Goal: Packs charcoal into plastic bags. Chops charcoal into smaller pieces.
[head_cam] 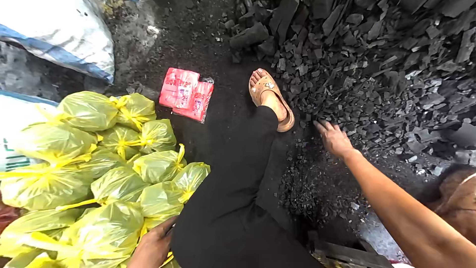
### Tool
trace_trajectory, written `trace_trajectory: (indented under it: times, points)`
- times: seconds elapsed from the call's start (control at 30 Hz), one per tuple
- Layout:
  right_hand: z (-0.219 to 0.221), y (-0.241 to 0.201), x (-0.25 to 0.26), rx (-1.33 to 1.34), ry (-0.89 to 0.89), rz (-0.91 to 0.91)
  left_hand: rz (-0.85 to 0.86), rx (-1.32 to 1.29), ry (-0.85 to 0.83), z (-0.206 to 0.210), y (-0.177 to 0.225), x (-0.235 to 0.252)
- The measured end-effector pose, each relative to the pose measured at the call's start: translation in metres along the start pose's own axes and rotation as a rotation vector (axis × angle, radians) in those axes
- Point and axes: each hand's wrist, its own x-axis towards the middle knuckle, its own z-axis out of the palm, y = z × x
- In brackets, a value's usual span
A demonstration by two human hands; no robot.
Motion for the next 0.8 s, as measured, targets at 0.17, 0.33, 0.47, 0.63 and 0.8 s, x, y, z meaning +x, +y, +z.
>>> trace_trajectory:
  times: [0.17, 0.33, 0.47, 0.63, 0.8]
  points:
    - [0.008, 0.001, -0.01, 0.077, 0.194, -0.143, -0.021, -0.004, 0.009, 0.002, -0.002, 0.002]
    - [0.113, 0.004, -0.082, -0.021, 0.056, -0.141, -0.023, 0.011, 0.023, 0.006, -0.005, 0.005]
    - [0.135, -0.02, -0.129, 0.137, -0.254, -0.174, -0.053, 0.013, 0.037, 0.005, 0.0, 0.004]
    - [0.084, -0.035, -0.105, 0.293, -0.088, -0.236, -0.096, 0.009, 0.038, 0.0, 0.015, -0.002]
    - [0.092, -0.064, -0.035, 0.13, 0.002, -0.143, -0.065, -0.004, 0.04, 0.004, 0.008, 0.001]
